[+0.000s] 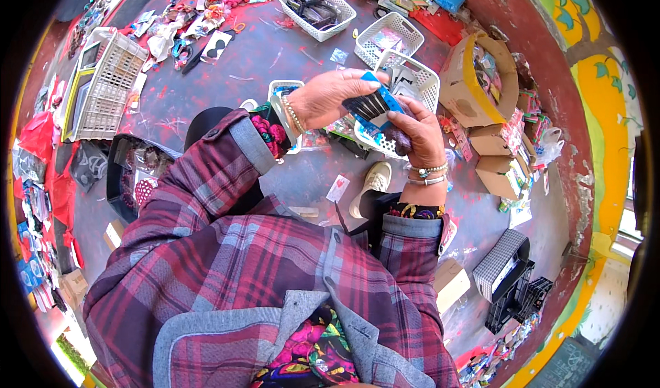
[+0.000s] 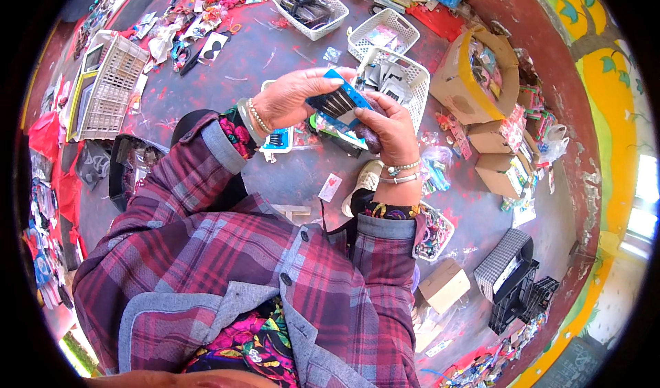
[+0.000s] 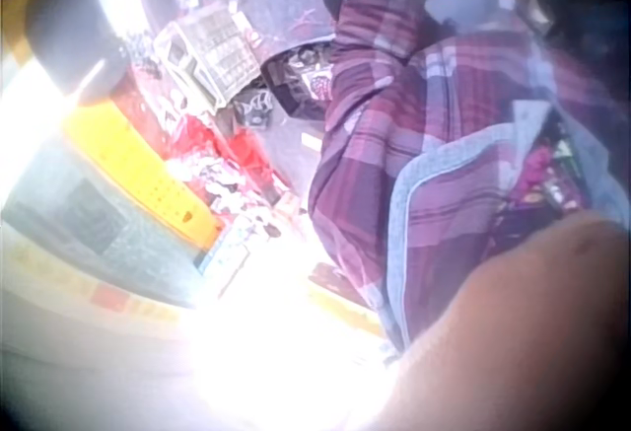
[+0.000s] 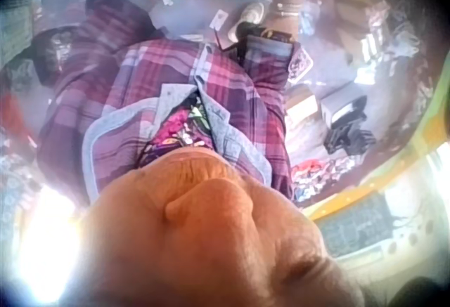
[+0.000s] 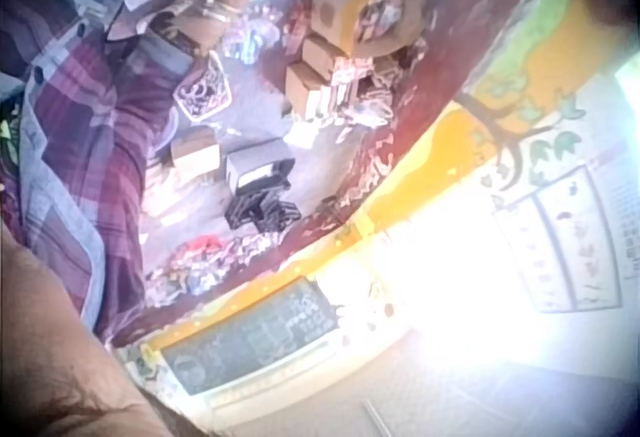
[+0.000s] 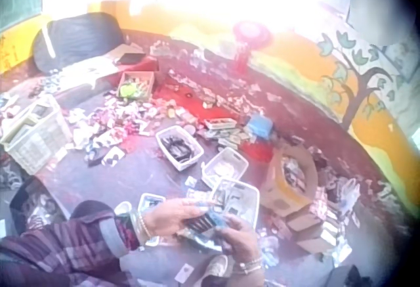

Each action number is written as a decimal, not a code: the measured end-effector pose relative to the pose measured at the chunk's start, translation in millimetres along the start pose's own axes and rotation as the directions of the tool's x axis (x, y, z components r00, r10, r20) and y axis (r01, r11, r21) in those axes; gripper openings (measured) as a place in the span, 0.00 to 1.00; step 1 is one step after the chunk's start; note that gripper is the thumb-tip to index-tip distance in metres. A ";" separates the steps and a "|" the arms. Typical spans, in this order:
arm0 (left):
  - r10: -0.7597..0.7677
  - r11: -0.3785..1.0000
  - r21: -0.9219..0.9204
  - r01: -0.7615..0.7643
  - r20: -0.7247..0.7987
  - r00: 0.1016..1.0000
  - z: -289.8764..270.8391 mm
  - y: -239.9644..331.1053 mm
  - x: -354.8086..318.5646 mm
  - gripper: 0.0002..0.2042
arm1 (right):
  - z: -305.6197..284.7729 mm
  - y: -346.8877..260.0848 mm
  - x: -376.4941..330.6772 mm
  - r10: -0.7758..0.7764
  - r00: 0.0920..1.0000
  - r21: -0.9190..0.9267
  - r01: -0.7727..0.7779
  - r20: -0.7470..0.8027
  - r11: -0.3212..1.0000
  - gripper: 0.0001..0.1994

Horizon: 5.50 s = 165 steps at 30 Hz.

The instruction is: The person sits on the floor and wipes small blue plastic items with a purple cloth. They pick up each item from a white basket, wipe it, and place it into a clear plastic container. The person repeats this process for multiple items.

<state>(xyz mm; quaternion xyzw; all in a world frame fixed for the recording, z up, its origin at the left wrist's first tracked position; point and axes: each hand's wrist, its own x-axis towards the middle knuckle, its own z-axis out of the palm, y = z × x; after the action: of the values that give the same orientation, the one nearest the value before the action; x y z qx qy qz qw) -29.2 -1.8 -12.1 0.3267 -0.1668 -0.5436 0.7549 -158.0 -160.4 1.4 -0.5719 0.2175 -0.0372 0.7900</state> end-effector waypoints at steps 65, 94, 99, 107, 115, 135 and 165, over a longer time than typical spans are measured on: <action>0.027 -0.372 0.742 0.558 -0.592 0.805 -350.9 -237.4 -50.1 0.13 | 64.9 59.2 10.4 -0.275 0.919 -0.843 0.375 0.283 0.386 0.19; -0.087 -0.313 0.811 0.495 -0.543 0.835 -283.0 -242.9 -34.5 0.13 | 70.9 58.4 5.0 -0.191 0.923 -0.809 0.386 0.335 0.443 0.19; -0.059 -0.270 0.822 0.502 -0.534 0.843 -278.5 -238.3 -38.1 0.13 | 68.0 59.7 5.7 -0.200 0.917 -0.805 0.400 0.347 0.438 0.19; 0.013 -0.246 0.747 0.618 -0.635 0.772 -289.0 -242.5 -45.9 0.13 | 70.8 57.0 4.9 -0.197 0.918 -0.809 0.397 0.345 0.433 0.19; 0.027 -0.189 0.665 0.722 -0.732 0.681 -308.5 -242.8 -45.7 0.13 | 72.0 57.2 4.5 -0.188 0.915 -0.808 0.403 0.357 0.430 0.20; 0.307 -0.024 0.964 -0.266 0.261 0.915 -88.5 -98.7 107.2 0.09 | 52.4 52.7 -43.4 0.330 0.792 -0.857 0.456 0.514 0.240 0.08; -0.388 0.905 0.148 0.398 -0.093 0.917 -27.8 -49.3 86.4 0.27 | 43.7 51.0 -31.7 0.306 0.826 -0.879 0.422 0.473 0.221 0.11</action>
<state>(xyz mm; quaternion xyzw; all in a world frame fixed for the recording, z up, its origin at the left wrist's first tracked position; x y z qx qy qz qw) -16.9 -83.2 -74.6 0.4310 -0.1182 -0.6588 0.6052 -179.4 -94.4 -25.0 -0.9261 -0.0730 0.2439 0.2784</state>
